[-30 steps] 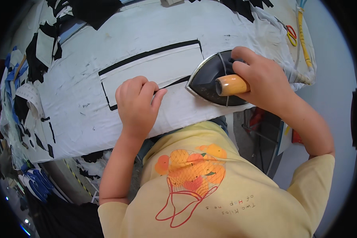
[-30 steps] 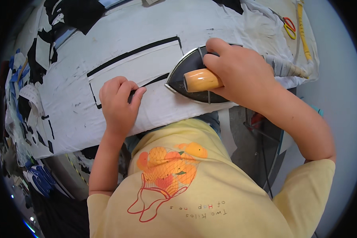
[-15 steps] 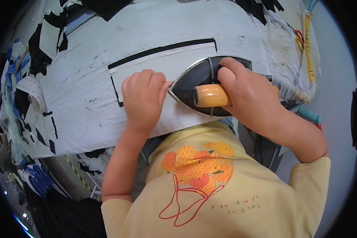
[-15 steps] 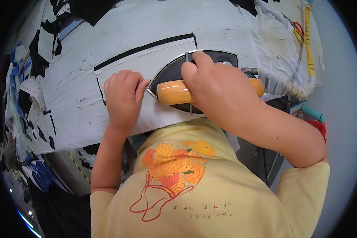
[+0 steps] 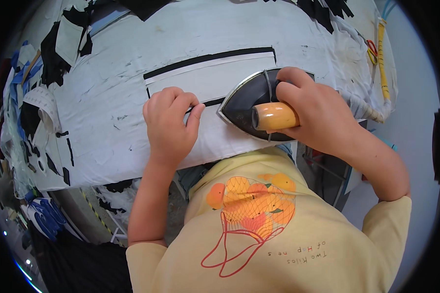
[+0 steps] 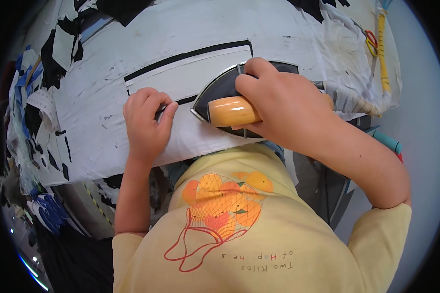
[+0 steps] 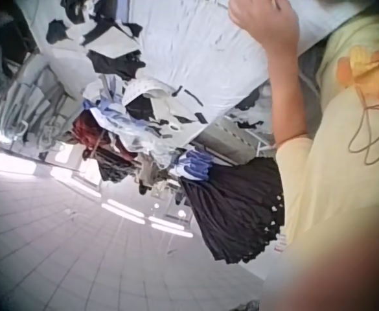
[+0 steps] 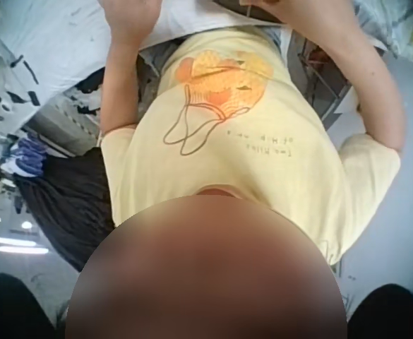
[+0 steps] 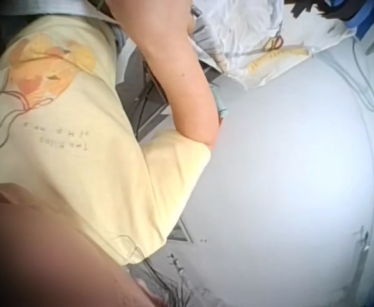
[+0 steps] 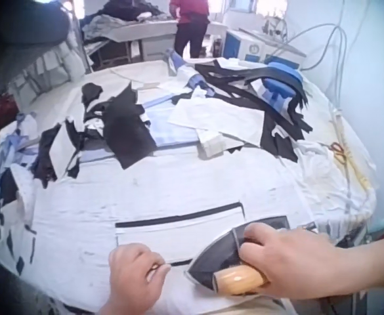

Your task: Ironing and preparing fabric pieces for garment manufacturing.

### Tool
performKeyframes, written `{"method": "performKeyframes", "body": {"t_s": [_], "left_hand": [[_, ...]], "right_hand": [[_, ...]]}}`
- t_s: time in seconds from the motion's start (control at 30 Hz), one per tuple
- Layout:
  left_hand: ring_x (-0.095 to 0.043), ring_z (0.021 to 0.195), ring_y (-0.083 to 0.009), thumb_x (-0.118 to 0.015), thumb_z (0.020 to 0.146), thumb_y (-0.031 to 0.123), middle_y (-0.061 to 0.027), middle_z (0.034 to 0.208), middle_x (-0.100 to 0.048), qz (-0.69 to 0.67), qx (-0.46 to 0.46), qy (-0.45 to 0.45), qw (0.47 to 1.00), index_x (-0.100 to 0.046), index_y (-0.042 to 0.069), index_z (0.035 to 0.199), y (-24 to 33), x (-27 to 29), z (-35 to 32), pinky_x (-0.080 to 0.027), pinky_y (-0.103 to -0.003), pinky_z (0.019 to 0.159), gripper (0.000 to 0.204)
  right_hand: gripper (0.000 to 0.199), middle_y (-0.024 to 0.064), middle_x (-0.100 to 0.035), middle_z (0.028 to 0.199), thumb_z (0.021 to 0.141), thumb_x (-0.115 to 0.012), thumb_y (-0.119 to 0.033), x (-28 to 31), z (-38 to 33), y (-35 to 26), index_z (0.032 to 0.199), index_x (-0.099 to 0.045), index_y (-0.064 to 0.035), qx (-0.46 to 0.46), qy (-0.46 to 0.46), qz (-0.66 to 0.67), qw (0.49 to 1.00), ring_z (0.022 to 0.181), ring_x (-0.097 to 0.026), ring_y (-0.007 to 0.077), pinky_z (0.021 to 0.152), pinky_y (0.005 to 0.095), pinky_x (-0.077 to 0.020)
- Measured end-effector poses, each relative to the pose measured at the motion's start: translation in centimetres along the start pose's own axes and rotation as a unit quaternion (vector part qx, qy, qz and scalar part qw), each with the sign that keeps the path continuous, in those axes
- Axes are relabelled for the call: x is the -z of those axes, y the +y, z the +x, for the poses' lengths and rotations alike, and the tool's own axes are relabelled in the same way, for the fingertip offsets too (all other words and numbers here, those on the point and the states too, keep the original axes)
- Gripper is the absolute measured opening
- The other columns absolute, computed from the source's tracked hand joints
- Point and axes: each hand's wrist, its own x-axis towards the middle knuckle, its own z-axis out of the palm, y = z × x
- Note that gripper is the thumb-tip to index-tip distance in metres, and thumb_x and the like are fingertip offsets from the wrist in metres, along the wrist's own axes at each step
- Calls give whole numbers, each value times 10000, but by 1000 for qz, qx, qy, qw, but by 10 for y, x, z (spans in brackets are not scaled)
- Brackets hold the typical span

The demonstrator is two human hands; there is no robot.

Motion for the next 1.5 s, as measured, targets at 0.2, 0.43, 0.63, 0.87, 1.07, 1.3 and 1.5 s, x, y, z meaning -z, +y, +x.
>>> {"method": "performKeyframes", "body": {"t_s": [0.2, 0.43, 0.63, 0.87, 1.07, 1.3, 1.5], "left_hand": [[-539, 873, -240, -717, 786, 96, -15, 884, -577, -10, 8, 2, 1000, -631, 116, 846, -1, 3, 3, -374, -389, 814, 107], [-547, 938, -243, -794, 723, 160, -9, 918, -581, 20, 13, -5, 1000, -654, 132, 878, -16, 30, -8, -356, -400, 882, 211], [-532, 910, -236, -810, 699, 159, -15, 912, -565, 33, 25, 12, 999, -646, 136, 808, -27, 32, -19, -335, -396, 882, 199], [-534, 916, -236, -777, 743, 137, -12, 909, -572, 21, 66, 29, 997, -632, 133, 804, -27, 31, -20, -345, -398, 879, 157], [-541, 938, -243, -772, 760, 151, -19, 943, -588, 21, 60, 43, 997, -632, 125, 895, -35, 35, -25, -357, -394, 893, 196], [-545, 953, -236, -793, 728, 148, -12, 941, -586, -1, 61, 24, 998, -658, 113, 842, -37, 46, -29, -356, -391, 901, 180], [-542, 944, -234, -786, 717, 116, -11, 936, -578, 2, 74, 31, 997, -651, 117, 809, -40, 44, -28, -358, -392, 891, 163]], "right_hand": [[319, 143, -566, 1012, 739, -770, -147, -9, 14, -24, 924, -531, -45, 19, 16, -4, 1000, 763, -671, 337, 654, 410, -552], [273, 141, -574, 933, 734, -726, -76, -11, 22, -32, 925, -533, -37, -12, -26, -21, 999, 751, -664, 340, 633, 422, -539], [333, 124, -570, 1004, 704, -770, -87, -9, 20, -33, 921, -522, -43, -9, -5, 0, 1000, 755, -656, 341, 644, 441, -533], [297, 117, -570, 980, 719, -751, -93, -16, 27, -49, 909, -527, -52, 43, 39, -14, 998, 715, -656, 326, 607, 414, -536], [381, 99, -547, 1099, 708, -767, -77, -19, 42, -71, 982, -502, -62, -4, -34, -39, 999, 788, -634, 346, 645, 429, -518], [414, 87, -554, 1083, 695, -780, -72, -18, 42, -70, 991, -491, -69, -14, -38, -41, 998, 794, -631, 355, 638, 437, -517], [212, 126, -559, 855, 744, -695, -63, -23, 41, -70, 851, -513, -40, 40, 65, -32, 997, 638, -638, 316, 539, 412, -515]]}}
